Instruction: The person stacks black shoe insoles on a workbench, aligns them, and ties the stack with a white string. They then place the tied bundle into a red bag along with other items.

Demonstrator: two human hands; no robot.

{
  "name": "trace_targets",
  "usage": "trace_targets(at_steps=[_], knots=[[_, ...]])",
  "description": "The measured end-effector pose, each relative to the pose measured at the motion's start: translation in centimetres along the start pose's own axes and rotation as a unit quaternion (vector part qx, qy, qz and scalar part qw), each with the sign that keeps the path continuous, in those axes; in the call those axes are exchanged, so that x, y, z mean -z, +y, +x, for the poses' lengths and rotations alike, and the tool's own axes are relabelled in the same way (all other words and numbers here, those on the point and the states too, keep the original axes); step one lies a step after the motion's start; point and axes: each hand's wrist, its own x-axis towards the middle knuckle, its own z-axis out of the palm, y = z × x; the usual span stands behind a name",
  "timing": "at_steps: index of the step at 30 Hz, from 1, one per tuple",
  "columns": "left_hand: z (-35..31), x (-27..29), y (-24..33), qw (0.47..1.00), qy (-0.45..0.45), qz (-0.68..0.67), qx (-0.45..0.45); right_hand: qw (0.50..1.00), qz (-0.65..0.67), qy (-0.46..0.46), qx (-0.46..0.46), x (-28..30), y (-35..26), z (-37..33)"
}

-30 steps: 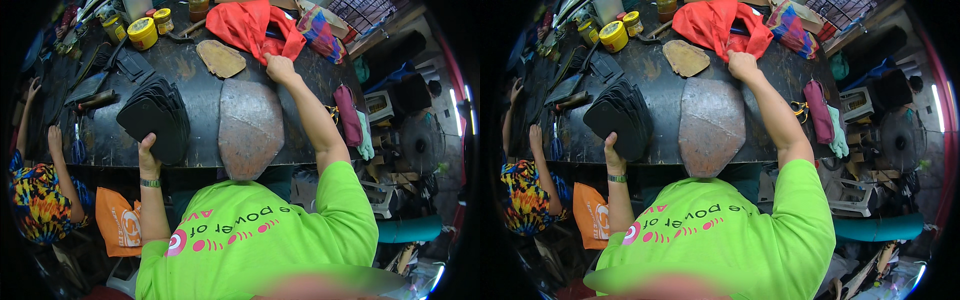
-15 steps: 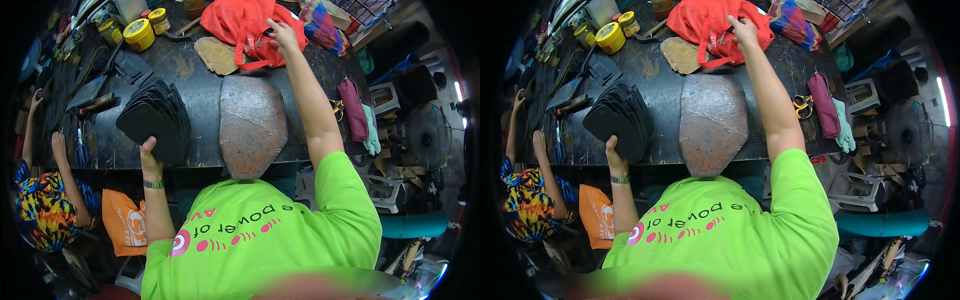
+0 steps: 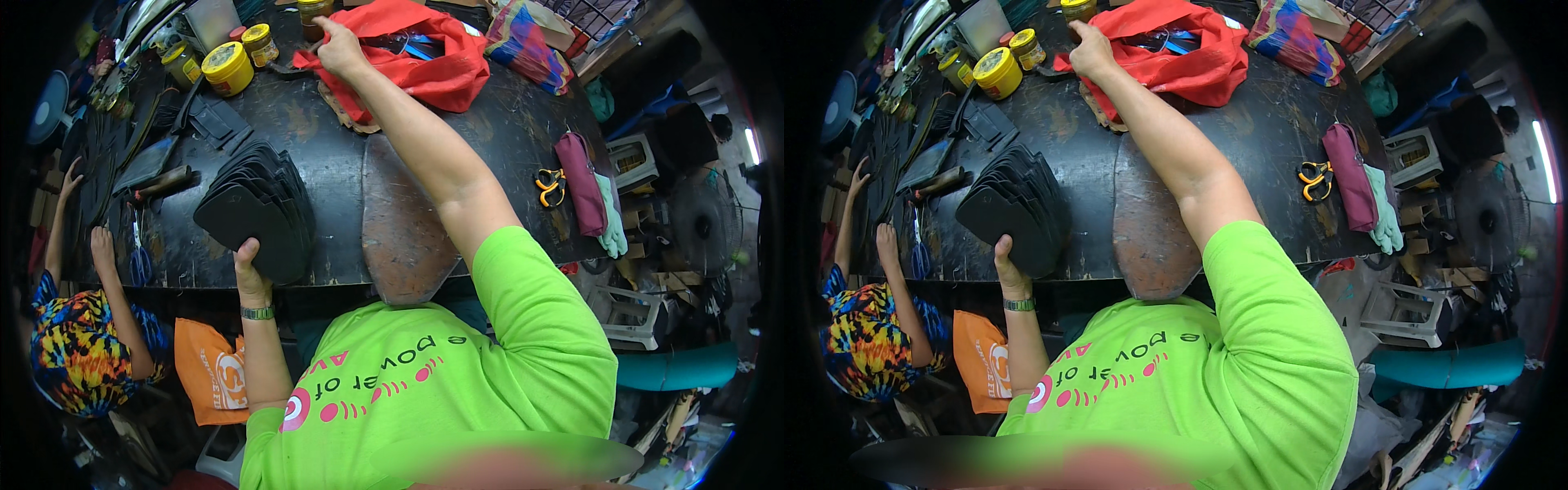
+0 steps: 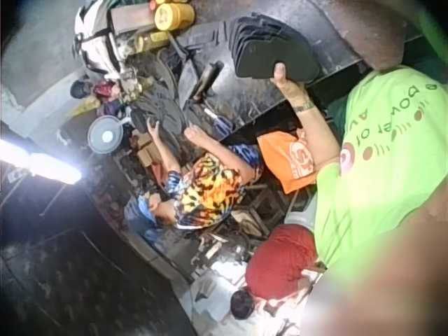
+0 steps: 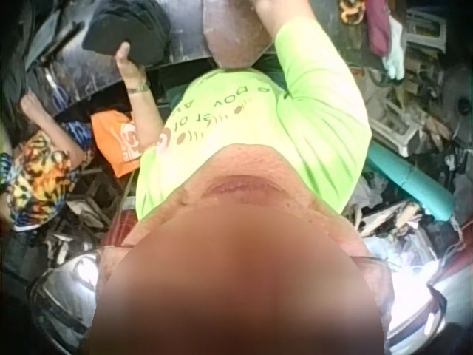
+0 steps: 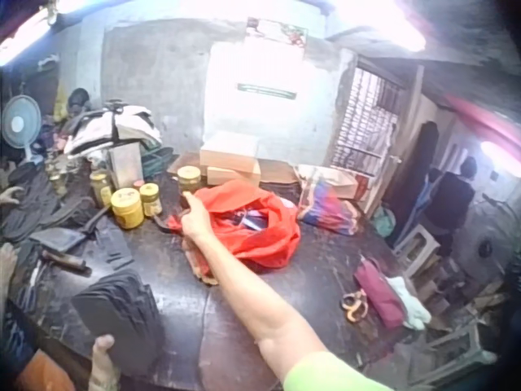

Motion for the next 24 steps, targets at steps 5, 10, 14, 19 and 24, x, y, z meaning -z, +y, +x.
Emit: trace_targets(at_steps=[5,10,14,19,24], knots=[[-0.1,-0.3,0.1,1.0,0.003,-0.003,-0.003,0.999,-0.032,-0.027,0.019,0.0,0.3,-2.0],[-0.1,-0.4,0.2,1.0,-0.002,0.004,0.0,0.988,-0.055,0.1,0.103,0.3,0.5,-2.9],[-0.1,-0.4,0.3,1.0,-0.001,0.006,-0.006,0.972,-0.043,0.19,0.133,3.3,4.1,-1.2],[0.0,-0.2,0.2,1.0,-0.011,0.012,-0.002,0.932,0.024,0.294,-0.21,8.7,11.2,2.1],[0.1,0.0,0.2,1.0,-0.006,0.007,0.0,0.91,0.115,0.195,-0.347,10.3,15.4,3.4]])
